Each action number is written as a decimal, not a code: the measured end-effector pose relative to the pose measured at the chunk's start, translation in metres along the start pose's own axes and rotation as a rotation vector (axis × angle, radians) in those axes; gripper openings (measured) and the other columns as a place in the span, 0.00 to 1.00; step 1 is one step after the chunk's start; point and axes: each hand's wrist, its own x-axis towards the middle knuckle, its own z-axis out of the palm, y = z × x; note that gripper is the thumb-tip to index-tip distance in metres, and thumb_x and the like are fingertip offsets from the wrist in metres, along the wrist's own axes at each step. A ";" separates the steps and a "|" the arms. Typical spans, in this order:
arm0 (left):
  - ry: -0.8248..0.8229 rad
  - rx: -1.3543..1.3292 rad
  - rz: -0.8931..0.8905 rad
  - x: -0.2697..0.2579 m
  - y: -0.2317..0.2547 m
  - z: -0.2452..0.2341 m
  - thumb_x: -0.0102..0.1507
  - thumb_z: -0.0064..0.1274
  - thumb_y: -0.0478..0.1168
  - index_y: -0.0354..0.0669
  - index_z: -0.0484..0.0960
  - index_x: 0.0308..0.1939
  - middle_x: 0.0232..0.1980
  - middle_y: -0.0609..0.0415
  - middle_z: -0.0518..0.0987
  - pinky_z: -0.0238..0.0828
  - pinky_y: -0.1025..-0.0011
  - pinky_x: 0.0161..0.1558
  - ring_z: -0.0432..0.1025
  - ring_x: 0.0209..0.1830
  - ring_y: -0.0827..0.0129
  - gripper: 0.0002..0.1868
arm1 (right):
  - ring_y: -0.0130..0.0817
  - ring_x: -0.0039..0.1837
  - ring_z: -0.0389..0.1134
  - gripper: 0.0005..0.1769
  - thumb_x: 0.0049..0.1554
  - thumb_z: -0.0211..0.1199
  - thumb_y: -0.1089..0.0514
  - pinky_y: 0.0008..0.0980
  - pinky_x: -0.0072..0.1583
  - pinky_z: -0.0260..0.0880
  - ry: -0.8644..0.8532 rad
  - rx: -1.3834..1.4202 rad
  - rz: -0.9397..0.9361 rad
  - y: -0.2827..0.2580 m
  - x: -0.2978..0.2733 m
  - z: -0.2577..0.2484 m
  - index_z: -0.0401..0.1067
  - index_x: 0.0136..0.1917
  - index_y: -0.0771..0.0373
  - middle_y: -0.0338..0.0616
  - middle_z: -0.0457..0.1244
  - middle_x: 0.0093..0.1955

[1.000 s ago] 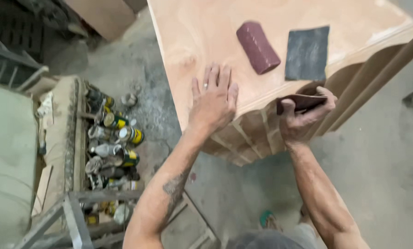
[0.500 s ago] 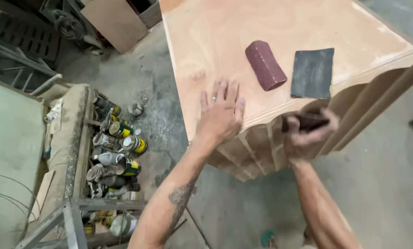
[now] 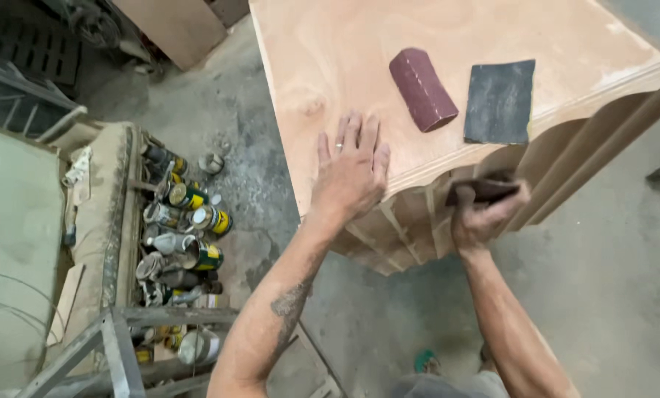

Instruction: The person sands the surface of a wooden furniture component using pieces of sandpaper by hand.

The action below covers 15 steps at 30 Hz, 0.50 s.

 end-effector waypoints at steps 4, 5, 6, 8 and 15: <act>-0.024 0.011 -0.016 0.005 -0.001 -0.002 0.73 0.26 0.54 0.44 0.57 0.79 0.80 0.37 0.55 0.39 0.31 0.74 0.46 0.83 0.43 0.33 | 0.42 0.60 0.57 0.49 0.57 0.66 0.23 0.40 0.62 0.56 0.001 -0.062 0.012 -0.003 0.018 0.008 0.57 0.69 0.62 0.51 0.53 0.58; -0.037 0.009 -0.019 0.002 0.000 -0.001 0.73 0.26 0.54 0.43 0.58 0.78 0.80 0.37 0.55 0.39 0.31 0.74 0.47 0.83 0.43 0.33 | 0.46 0.64 0.56 0.48 0.56 0.66 0.23 0.43 0.67 0.53 0.001 -0.049 -0.018 -0.014 0.029 0.007 0.58 0.68 0.63 0.53 0.54 0.62; -0.054 0.000 -0.023 0.000 0.001 0.000 0.73 0.26 0.54 0.43 0.58 0.78 0.80 0.37 0.55 0.39 0.31 0.74 0.47 0.83 0.43 0.33 | 0.46 0.64 0.56 0.48 0.56 0.66 0.23 0.43 0.67 0.53 -0.011 -0.062 -0.008 -0.016 0.022 0.003 0.58 0.68 0.63 0.53 0.54 0.62; -0.018 0.006 -0.001 0.001 0.002 -0.006 0.73 0.27 0.53 0.42 0.57 0.78 0.79 0.35 0.56 0.40 0.31 0.74 0.47 0.82 0.41 0.32 | 0.34 0.45 0.58 0.37 0.63 0.67 0.34 0.37 0.48 0.61 -0.040 0.053 0.018 -0.023 0.016 0.004 0.55 0.67 0.61 0.43 0.54 0.47; -0.049 -0.017 -0.018 -0.001 -0.001 0.004 0.73 0.26 0.54 0.43 0.57 0.78 0.80 0.36 0.55 0.39 0.31 0.74 0.46 0.83 0.42 0.32 | 0.45 0.57 0.59 0.47 0.56 0.63 0.20 0.42 0.61 0.59 -0.007 -0.090 0.020 -0.017 0.019 0.001 0.56 0.67 0.59 0.52 0.53 0.57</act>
